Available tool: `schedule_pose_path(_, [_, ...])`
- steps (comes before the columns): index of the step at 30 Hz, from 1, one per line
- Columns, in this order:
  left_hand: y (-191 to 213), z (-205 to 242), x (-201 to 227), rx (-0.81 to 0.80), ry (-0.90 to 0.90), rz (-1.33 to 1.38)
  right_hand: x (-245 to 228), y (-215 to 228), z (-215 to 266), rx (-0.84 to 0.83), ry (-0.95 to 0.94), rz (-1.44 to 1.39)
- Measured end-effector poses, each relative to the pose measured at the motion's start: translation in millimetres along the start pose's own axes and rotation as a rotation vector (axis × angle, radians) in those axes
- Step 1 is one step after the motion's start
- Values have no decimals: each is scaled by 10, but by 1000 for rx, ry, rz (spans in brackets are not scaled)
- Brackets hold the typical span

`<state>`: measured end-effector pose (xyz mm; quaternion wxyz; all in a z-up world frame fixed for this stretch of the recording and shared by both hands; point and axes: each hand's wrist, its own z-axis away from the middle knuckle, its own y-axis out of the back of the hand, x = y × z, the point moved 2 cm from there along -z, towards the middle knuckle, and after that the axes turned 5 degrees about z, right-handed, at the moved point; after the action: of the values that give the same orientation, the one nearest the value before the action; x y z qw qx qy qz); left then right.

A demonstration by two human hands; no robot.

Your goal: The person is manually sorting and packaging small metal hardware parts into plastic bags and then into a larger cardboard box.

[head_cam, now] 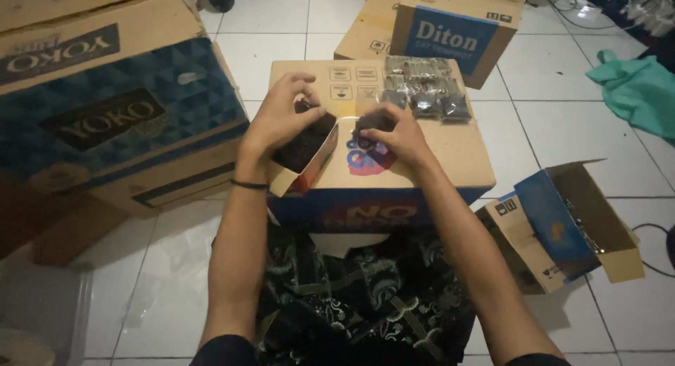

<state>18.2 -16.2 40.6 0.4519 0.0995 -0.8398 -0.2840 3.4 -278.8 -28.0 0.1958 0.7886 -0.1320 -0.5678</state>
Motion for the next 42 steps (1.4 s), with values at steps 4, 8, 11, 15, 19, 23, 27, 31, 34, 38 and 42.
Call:
schedule_pose_path(4, [-149,-272,435,-92,19,9,-217,-6,52,-22,-85,111])
schedule_pose_path(8, [-394,-588,496,-109,-46,-147,-182,-26,13,-23,-6,36])
schedule_pose_path(11, [-460,-675,406,-194,-28,-176,-213,-9,31,-29,-18,31])
schedule_pose_path(15, [-446,-623,80,-114,-52,-5,5,-47,-19,-15,-30,-58])
schedule_pose_path(19, [-501,-598,-277,-198,116,-90,27,-54,-40,-29,-27,-32])
schedule_pose_path(23, [-424,-524,-148,-266,211,-187,17,-55,-16,-21,-35,-66])
schedule_pose_path(27, [-383,-521,-26,-332,193,-85,-249,-19,75,-13,-63,-10])
schedule_pose_path(31, [-388,-515,-29,-413,207,-37,-72,-9,18,-14,-84,8])
schedule_pose_path(34, [-418,-548,-98,-454,209,-50,-39,-24,0,-11,-15,-2])
schedule_pose_path(38, [-504,-610,-234,-452,203,-265,11,-5,-13,-20,-35,-16])
schedule_pose_path(42, [-578,-660,-370,-385,181,-345,15,-2,-18,-26,-29,1])
